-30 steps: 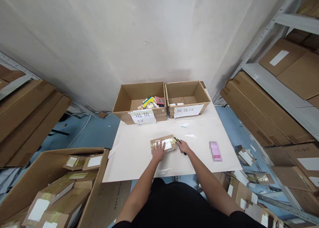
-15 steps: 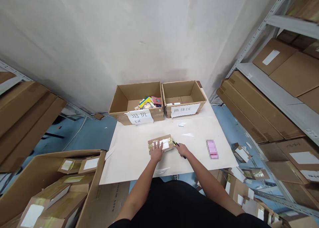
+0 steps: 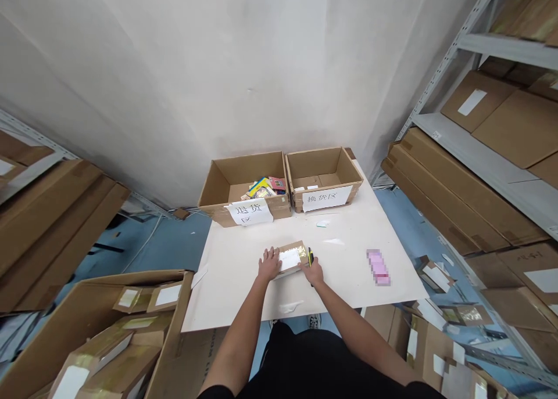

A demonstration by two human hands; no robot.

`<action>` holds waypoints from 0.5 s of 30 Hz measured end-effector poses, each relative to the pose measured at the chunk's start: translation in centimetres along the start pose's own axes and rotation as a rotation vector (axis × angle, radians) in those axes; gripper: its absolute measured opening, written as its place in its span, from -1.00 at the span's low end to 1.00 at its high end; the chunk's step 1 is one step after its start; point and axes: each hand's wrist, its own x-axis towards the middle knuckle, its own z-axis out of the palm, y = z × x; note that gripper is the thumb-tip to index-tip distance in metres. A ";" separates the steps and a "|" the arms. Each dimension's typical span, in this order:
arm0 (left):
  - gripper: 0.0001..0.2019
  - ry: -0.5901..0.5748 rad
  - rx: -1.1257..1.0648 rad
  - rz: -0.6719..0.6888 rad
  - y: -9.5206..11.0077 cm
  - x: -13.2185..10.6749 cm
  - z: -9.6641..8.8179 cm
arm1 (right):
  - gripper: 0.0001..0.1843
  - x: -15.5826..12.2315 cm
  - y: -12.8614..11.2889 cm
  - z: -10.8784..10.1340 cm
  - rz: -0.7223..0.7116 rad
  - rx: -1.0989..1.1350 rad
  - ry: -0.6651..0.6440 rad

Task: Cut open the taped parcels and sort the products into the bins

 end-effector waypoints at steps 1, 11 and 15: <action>-0.38 -0.017 0.014 -0.023 0.1 -0.4 0.2 | -0.45 0.5 -0.8 0.2 0.005 -0.025 0.019; -0.38 -0.032 -0.089 0.122 3.8 -4.5 6.1 | -0.68 5.5 -3.7 -3.2 0.062 0.164 -0.003; -0.40 -0.028 -0.309 -0.029 -1.6 -3.0 5.6 | -0.62 3.7 -2.3 -1.3 -0.007 0.402 -0.096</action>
